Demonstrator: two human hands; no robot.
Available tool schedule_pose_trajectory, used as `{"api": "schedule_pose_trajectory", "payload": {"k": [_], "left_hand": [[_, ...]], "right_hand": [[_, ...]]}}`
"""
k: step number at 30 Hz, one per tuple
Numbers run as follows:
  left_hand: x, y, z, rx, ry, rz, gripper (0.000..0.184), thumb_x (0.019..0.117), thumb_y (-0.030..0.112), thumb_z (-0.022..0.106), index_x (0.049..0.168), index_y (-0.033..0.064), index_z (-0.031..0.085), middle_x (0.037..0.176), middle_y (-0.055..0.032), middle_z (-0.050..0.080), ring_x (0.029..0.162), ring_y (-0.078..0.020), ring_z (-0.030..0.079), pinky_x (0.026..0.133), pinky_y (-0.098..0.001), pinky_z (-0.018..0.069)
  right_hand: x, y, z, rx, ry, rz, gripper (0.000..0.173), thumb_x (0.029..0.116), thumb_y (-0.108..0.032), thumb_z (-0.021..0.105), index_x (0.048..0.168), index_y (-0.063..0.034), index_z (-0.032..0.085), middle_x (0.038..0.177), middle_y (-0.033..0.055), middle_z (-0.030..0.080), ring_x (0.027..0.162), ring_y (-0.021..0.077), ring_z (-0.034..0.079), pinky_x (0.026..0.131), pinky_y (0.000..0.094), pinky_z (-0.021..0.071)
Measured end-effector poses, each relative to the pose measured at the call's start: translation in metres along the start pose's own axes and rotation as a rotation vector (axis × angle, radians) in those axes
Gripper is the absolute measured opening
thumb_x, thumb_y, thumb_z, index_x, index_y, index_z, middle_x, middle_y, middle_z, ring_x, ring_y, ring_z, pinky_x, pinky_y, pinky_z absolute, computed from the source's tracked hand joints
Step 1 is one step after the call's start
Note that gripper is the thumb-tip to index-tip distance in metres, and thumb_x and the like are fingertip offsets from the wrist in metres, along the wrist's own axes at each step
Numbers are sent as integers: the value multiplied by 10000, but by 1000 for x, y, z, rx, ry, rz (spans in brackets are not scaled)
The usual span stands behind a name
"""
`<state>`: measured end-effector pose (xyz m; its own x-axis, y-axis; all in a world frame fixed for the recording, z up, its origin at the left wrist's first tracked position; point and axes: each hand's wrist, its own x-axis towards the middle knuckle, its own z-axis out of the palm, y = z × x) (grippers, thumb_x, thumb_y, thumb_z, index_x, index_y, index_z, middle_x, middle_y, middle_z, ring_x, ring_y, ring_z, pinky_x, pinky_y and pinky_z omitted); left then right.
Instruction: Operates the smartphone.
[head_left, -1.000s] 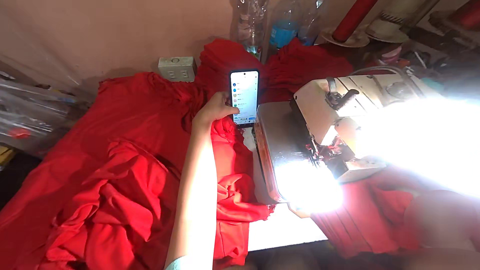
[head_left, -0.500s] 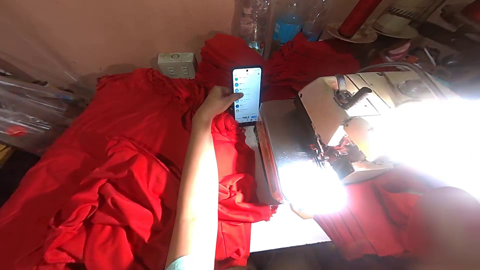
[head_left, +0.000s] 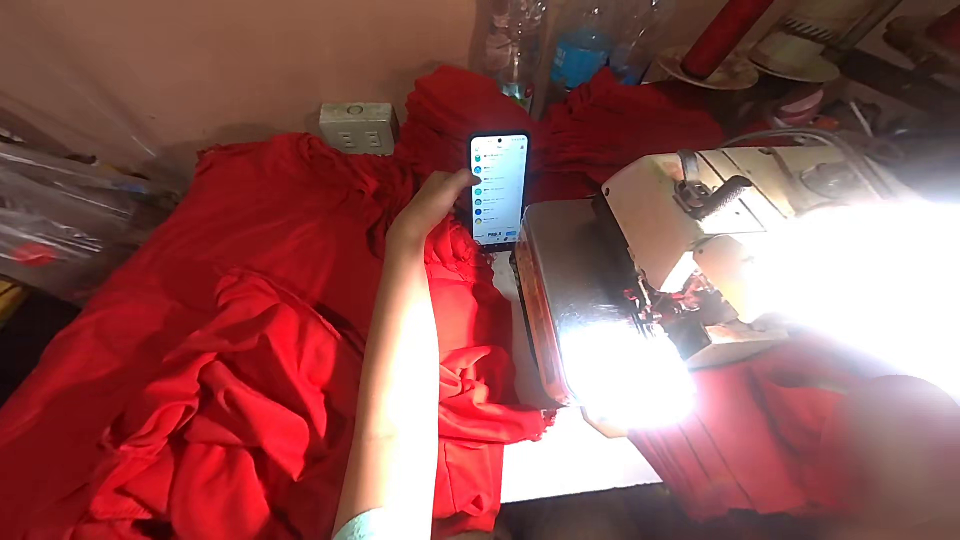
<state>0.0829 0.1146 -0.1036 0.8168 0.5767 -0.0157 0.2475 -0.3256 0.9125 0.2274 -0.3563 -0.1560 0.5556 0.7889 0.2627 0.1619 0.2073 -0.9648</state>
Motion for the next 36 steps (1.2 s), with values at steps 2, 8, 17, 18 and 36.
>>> {"api": "schedule_pose_trajectory", "payload": {"k": [2,8,17,18,36], "left_hand": [[-1,1,-1,44,-19,31,345,1083,190,411,1002,-38,658,866,-37,606,781,-58,565,765,-270,487],[-5,4,0,-79,2,-41,510,1118,298,236,1309,-35,571,1133,-135,628,968,-147,594,857,-336,474],[-3,2,1,-144,23,-22,596,1112,343,139,1197,-12,610,929,-39,647,814,-72,598,762,-269,481],[-2,1,1,-145,25,-24,577,1112,337,155,1203,-7,608,936,-39,650,818,-73,600,762,-272,482],[-3,-8,0,58,-192,66,277,886,54,735,1135,-37,656,987,-83,719,879,-60,684,847,-273,564]], "right_hand": [[0,2,-1,22,-10,-7,188,1014,-264,590,1117,-294,745,990,-216,740,870,-123,654,789,75,522],[1,1,1,36,1,-11,188,1014,-245,589,1103,-283,750,975,-205,744,858,-117,657,779,78,525],[1,2,1,31,5,-16,191,1018,-243,583,1098,-277,752,974,-203,744,859,-116,657,781,79,525],[1,2,1,33,7,-15,191,1016,-240,582,1093,-278,752,969,-204,744,856,-119,657,779,77,525],[-1,4,-4,10,-10,-23,180,1021,-279,585,1107,-287,742,982,-209,738,859,-116,653,782,81,524]]}}
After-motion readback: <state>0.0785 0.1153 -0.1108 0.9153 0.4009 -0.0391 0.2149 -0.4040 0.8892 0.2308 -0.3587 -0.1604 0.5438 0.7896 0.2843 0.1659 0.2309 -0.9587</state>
